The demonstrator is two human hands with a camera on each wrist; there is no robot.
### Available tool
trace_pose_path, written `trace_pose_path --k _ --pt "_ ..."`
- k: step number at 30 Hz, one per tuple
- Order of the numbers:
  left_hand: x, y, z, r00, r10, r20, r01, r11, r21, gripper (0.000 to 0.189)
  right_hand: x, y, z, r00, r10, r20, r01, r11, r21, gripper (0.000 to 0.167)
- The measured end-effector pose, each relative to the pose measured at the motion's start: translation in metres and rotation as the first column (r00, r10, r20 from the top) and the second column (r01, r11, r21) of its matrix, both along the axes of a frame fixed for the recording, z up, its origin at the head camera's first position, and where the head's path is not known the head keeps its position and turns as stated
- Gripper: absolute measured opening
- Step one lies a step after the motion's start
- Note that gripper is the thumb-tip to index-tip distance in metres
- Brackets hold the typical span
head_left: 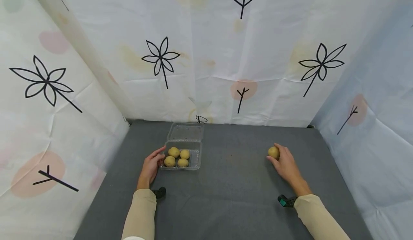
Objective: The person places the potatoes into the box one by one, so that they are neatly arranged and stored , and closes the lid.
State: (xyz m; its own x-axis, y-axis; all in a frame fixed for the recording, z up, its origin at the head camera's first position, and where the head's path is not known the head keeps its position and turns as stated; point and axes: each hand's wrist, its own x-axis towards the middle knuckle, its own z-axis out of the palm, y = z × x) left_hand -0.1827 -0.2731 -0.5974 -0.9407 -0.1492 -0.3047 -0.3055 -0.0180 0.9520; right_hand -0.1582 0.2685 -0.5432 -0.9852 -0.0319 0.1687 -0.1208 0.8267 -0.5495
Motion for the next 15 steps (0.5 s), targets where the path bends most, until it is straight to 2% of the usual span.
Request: trace_pose_path --k 8,15 --pt "0.000 -0.001 -0.001 1.000 -0.001 0.005 0.001 1.000 0.007 0.042 -0.004 -0.015 0.000 0.996 0.036 -0.079 -0.040 0.998 -0.051 0.060" --pt "-0.002 -0.001 0.001 1.000 0.005 -0.004 -0.005 1.000 0.009 0.042 -0.006 -0.029 0.005 0.987 0.031 -0.157 -0.039 0.998 -0.048 0.050"
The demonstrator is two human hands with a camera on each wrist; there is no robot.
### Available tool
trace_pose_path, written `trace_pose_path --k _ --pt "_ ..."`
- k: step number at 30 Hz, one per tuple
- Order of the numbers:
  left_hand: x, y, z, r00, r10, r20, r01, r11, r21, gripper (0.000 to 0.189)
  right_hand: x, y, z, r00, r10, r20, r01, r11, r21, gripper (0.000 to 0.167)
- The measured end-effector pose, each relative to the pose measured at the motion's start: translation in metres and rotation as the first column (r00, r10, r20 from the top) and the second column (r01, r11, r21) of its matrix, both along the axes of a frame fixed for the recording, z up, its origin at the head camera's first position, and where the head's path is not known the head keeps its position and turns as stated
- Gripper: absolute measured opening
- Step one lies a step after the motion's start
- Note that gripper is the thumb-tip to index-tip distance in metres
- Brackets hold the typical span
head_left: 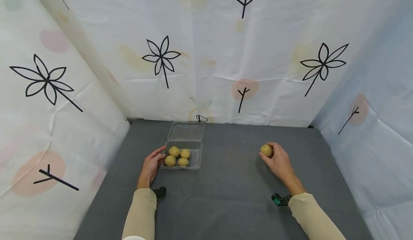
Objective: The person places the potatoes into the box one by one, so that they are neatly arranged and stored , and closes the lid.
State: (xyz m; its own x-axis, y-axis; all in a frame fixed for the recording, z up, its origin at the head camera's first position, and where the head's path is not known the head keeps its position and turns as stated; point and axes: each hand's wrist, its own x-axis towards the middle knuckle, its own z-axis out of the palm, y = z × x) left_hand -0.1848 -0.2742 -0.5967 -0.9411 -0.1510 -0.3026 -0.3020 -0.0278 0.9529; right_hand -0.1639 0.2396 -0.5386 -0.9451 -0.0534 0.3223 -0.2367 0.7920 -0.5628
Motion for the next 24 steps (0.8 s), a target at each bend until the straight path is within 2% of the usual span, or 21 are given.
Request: trace_pose_path --k 7,12,14,19,24 --pt "0.000 -0.001 0.002 1.000 -0.014 -0.015 0.014 1.000 0.005 0.043 -0.002 -0.011 0.008 0.999 0.023 -0.029 -0.023 1.000 0.005 0.045" --pt "0.006 0.002 0.021 0.999 -0.038 0.012 0.037 0.999 0.038 0.045 -0.007 -0.015 0.010 0.999 0.047 -0.013 -0.047 0.998 0.029 0.042" --pt "0.006 0.003 0.023 0.999 -0.039 0.020 0.038 0.998 0.041 0.046 -0.008 -0.018 0.010 0.998 0.062 -0.007 -0.062 0.997 0.039 0.041" --pt "0.001 0.000 0.004 1.000 -0.009 0.002 0.009 1.000 0.019 0.044 -0.010 -0.026 0.010 0.995 0.099 -0.017 -0.098 0.993 0.058 0.038" --pt "0.001 0.000 0.000 1.000 -0.007 -0.018 0.007 1.000 -0.005 0.044 -0.012 -0.036 0.008 0.992 0.126 -0.024 -0.125 0.991 0.056 0.035"
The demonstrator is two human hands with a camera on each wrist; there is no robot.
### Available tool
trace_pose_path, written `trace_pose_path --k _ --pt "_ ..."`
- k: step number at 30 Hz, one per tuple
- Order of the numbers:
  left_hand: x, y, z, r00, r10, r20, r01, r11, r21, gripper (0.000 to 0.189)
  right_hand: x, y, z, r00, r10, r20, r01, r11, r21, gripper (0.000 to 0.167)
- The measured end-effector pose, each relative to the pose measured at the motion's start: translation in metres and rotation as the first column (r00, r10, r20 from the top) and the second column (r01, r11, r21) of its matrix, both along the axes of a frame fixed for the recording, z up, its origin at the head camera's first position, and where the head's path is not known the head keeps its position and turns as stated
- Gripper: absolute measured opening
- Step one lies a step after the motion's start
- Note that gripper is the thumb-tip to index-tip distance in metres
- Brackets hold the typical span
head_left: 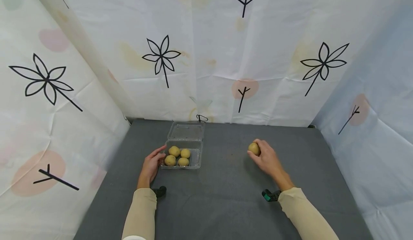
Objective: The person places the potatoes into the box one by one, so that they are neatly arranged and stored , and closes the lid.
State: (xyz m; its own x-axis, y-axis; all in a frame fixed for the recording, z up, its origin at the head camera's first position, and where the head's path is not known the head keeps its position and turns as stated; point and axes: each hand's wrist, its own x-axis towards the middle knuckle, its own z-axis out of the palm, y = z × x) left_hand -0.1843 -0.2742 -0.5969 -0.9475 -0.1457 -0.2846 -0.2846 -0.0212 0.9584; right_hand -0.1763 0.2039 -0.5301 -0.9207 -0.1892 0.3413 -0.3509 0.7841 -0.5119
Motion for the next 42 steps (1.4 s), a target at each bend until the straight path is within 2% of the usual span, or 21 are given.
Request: trace_pose_path --k 15,22,34,42 --pt "0.000 -0.001 0.000 1.000 -0.009 0.001 0.009 1.000 0.002 0.043 -0.005 -0.031 -0.004 0.997 0.054 0.062 -0.052 0.998 -0.030 0.041" --pt "-0.001 0.000 0.000 1.000 -0.008 0.004 0.008 1.000 0.002 0.043 -0.005 -0.041 -0.002 0.993 0.056 0.109 -0.049 0.997 -0.060 0.045" --pt "-0.002 -0.001 -0.002 1.000 0.009 -0.012 -0.009 1.000 0.017 0.044 -0.006 -0.064 0.004 0.990 0.130 0.062 -0.126 0.990 -0.071 0.052" --pt "-0.001 -0.001 -0.001 1.000 -0.002 -0.006 0.002 1.000 0.027 0.044 -0.006 -0.079 0.010 0.983 0.168 0.078 -0.161 0.983 -0.086 0.052"
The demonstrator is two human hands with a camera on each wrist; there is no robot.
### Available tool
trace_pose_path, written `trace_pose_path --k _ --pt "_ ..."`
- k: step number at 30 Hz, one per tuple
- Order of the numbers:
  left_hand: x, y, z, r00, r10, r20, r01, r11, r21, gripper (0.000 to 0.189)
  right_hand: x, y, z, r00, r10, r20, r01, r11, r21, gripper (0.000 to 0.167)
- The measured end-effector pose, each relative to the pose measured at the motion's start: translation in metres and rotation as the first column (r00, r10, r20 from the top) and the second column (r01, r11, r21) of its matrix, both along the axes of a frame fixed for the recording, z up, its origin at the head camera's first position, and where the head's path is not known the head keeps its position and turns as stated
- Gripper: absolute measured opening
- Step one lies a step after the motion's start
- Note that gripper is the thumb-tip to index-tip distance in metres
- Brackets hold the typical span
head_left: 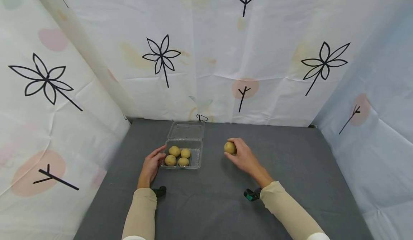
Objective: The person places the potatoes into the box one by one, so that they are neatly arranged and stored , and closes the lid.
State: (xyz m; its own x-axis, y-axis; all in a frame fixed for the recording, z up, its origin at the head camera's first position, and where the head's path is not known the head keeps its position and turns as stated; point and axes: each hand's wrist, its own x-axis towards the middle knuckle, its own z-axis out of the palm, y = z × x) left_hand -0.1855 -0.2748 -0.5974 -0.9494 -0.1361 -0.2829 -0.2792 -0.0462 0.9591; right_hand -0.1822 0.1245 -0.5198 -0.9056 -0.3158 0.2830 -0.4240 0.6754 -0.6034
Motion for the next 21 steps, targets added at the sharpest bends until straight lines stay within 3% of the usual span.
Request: trace_pose_path --k 8,14,21 --pt "-0.001 -0.001 -0.002 1.000 0.002 -0.003 -0.002 1.000 -0.015 0.043 0.002 -0.014 0.007 0.999 0.029 0.026 -0.029 1.000 -0.013 0.051" --pt "-0.001 -0.001 -0.004 1.000 0.004 -0.008 -0.005 1.000 -0.018 0.043 0.001 -0.024 0.011 0.996 0.047 0.074 -0.049 0.999 0.019 0.051" --pt "-0.001 -0.002 -0.003 1.000 0.002 -0.005 -0.003 1.000 -0.029 0.044 -0.001 -0.038 0.011 0.993 0.092 0.076 -0.096 0.994 0.050 0.052"
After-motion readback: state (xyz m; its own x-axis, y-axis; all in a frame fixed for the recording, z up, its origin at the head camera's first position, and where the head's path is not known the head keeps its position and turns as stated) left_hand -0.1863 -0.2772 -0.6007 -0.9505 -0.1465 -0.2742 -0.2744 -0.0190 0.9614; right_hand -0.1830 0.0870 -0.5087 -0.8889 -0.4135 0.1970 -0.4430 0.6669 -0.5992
